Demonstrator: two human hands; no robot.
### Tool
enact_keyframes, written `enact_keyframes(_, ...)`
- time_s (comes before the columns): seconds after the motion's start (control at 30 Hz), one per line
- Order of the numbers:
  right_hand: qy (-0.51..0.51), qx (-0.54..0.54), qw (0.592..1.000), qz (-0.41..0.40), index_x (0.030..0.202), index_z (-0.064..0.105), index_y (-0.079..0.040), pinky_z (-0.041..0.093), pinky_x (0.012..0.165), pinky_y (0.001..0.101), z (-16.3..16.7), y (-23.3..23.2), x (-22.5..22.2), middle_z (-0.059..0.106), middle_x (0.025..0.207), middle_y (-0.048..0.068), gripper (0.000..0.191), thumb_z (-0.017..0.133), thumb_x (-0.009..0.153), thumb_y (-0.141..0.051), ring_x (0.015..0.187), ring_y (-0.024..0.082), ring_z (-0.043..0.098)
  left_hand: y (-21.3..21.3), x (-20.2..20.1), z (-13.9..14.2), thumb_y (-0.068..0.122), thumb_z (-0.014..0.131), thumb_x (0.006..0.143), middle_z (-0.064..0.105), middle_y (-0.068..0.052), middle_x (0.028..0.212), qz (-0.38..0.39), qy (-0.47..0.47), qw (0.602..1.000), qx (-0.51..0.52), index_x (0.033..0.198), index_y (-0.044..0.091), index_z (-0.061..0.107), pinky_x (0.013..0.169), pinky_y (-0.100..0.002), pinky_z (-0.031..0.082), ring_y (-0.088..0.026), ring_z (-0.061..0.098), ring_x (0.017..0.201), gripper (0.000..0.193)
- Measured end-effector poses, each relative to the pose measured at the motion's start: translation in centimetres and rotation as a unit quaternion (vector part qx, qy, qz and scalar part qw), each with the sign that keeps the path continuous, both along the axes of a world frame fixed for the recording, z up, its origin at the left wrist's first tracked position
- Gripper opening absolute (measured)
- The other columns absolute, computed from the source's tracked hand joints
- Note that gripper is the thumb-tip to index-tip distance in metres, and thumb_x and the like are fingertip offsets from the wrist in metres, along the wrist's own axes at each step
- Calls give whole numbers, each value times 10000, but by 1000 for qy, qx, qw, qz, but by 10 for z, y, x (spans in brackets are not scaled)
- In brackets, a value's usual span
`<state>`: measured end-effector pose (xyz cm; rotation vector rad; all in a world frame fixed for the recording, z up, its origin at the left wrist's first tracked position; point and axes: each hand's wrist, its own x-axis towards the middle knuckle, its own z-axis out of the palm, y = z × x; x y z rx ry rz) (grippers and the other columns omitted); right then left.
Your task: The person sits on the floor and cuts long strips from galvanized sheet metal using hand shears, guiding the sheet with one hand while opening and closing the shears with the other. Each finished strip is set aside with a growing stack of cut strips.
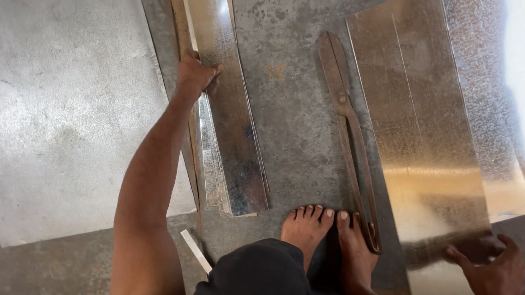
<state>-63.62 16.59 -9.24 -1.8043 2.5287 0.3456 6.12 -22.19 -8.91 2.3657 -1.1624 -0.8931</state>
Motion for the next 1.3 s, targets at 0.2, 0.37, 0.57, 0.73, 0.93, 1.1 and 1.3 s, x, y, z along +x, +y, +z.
enact_keyframes(0.2, -324, 20, 922, -212, 1077, 737, 96, 547, 766, 415, 30, -27, -56, 737, 827, 282, 420, 664, 1129, -314, 756, 295, 705, 52, -66, 28, 452, 862, 715, 517, -359, 1382, -167, -405, 884, -162, 1416, -11, 428, 909, -706, 473, -572, 530, 1240, 946)
enact_keyframes(0.37, -430, -139, 874, -181, 1188, 606, 14, 470, 543, 366, 109, -124, 1, 615, 857, 120, 311, 542, 1168, -289, 697, 189, 593, 184, -208, 30, 391, 729, 923, 720, -140, 1212, -231, 512, 827, 23, 1288, 68, 649, 1009, -432, 603, -270, 709, 1159, 493)
enact_keyframes(0.57, -680, -68, 725, -81, 1244, 698, -37, 544, 783, 284, 86, -236, 94, 676, 1021, 35, 220, 581, 1110, -167, 857, 102, 627, 231, -273, -2, 645, 545, 1176, 566, -236, 1349, 48, 926, 357, 112, 1620, -57, 390, 1053, -537, 507, -385, 572, 1243, 845)
enact_keyframes(0.73, -565, -249, 781, -89, 1232, 672, 9, 506, 820, 289, 55, -185, 87, 692, 1030, 42, 181, 597, 1134, -123, 925, 108, 627, 198, -247, -8, 483, 626, 987, 669, -126, 1263, 95, 772, 615, 129, 1369, -2, 556, 964, -452, 560, -267, 641, 1162, 621)
enact_keyframes(0.93, -525, -29, 849, -56, 1144, 698, -26, 595, 673, 344, 28, -71, 179, 746, 874, 102, 390, 764, 863, -289, 796, 184, 734, 200, -246, -12, 106, 787, 898, 719, -144, 1170, 27, 658, 740, 136, 1221, -32, 659, 872, -404, 629, -227, 719, 1034, 374)
enact_keyframes(1.1, -389, 54, 920, -4, 1129, 600, -34, 551, 690, 508, 17, -74, 219, 703, 903, 195, 587, 860, 737, -385, 794, 408, 712, 141, -251, 4, 22, 777, 919, 721, -154, 1172, -41, 666, 745, 13, 1219, -34, 633, 920, -484, 621, -257, 732, 1013, 337)
enact_keyframes(1.3, -288, 26, 955, -68, 1175, 606, -53, 524, 678, 523, 42, -70, 176, 733, 860, 159, 480, 779, 786, -274, 787, 393, 690, 36, -246, 14, 93, 711, 941, 708, -200, 1215, 4, 685, 726, 57, 1225, -37, 636, 891, -455, 666, -311, 753, 1055, 321)
